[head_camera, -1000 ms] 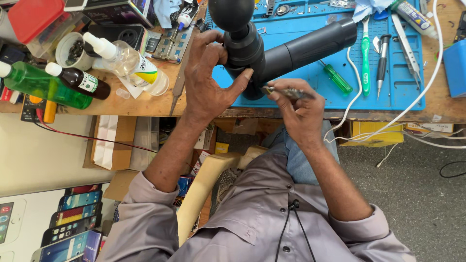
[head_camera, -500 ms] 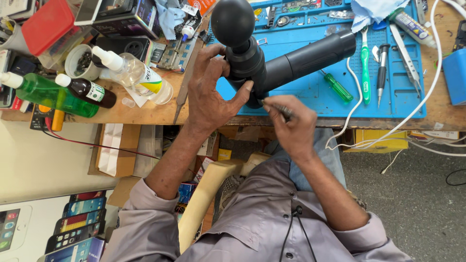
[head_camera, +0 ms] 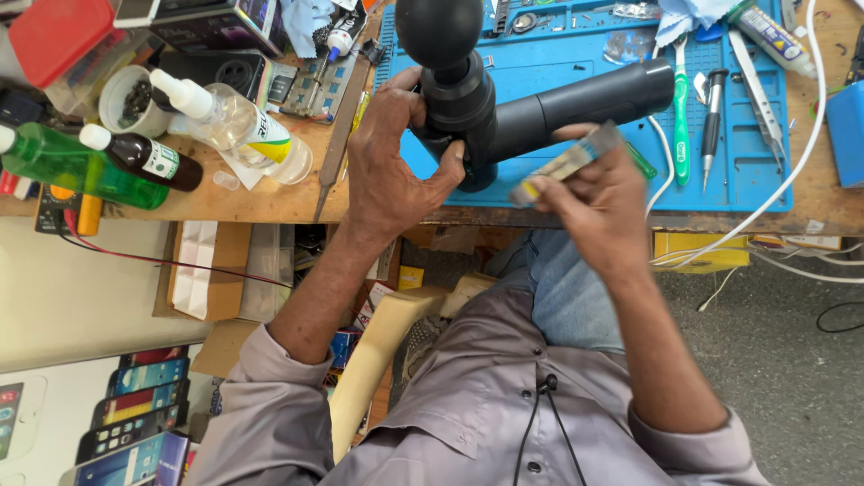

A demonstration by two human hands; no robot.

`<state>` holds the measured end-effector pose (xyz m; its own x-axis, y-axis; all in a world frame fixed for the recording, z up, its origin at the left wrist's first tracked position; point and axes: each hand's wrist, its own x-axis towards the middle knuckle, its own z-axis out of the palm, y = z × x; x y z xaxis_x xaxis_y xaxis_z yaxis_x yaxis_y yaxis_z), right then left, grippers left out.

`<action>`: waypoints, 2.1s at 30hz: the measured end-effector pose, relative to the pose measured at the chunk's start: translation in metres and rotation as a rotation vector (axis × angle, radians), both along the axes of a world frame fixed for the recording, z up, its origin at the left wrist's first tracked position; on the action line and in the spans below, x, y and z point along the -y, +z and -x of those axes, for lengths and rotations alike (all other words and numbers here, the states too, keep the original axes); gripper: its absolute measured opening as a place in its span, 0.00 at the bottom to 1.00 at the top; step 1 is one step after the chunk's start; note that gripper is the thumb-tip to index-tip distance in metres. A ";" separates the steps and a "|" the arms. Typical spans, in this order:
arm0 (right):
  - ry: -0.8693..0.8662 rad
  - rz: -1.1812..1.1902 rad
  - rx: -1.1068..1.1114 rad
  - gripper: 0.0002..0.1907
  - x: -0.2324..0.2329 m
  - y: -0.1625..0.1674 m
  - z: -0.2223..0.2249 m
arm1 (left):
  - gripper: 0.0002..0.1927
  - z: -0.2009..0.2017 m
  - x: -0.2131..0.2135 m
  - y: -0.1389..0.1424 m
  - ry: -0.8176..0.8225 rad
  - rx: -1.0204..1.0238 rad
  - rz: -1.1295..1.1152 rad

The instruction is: The person uses a green screwdriver to remove a screw from a black handheld massager, then uses a metal prying tool to separate the casing. The person repeatedly pries along the seam and rotates the device to access different areas. The massager remains partially disassembled at the end.

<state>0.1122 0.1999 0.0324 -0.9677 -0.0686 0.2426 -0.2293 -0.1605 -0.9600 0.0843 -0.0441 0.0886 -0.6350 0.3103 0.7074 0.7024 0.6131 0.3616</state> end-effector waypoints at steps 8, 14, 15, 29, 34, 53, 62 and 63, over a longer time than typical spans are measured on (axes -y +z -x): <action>-0.112 -0.697 0.000 0.34 -0.035 0.023 0.003 | 0.25 0.006 -0.002 0.000 -0.073 0.021 -0.069; -0.004 -0.841 0.022 0.44 -0.041 0.038 -0.004 | 0.26 0.013 0.000 0.000 -0.108 0.106 -0.125; 0.006 -0.837 0.046 0.44 -0.043 0.040 -0.005 | 0.26 0.015 0.000 0.000 -0.096 0.137 -0.129; -0.270 -0.728 -0.274 0.21 -0.021 0.010 -0.007 | 0.23 0.089 0.014 -0.017 -0.242 0.392 -0.590; 0.074 -0.352 -0.091 0.30 0.018 -0.007 0.030 | 0.24 0.092 0.016 -0.027 -0.260 0.442 -0.723; -0.050 0.506 0.018 0.24 0.091 -0.019 0.072 | 0.25 0.078 -0.041 -0.042 -0.258 0.249 -0.989; -0.159 0.432 -0.067 0.27 0.088 -0.011 0.078 | 0.24 0.091 -0.045 -0.042 -0.256 0.151 -0.986; -0.167 0.402 -0.093 0.27 0.088 -0.009 0.077 | 0.25 0.089 -0.045 -0.039 -0.237 0.144 -0.969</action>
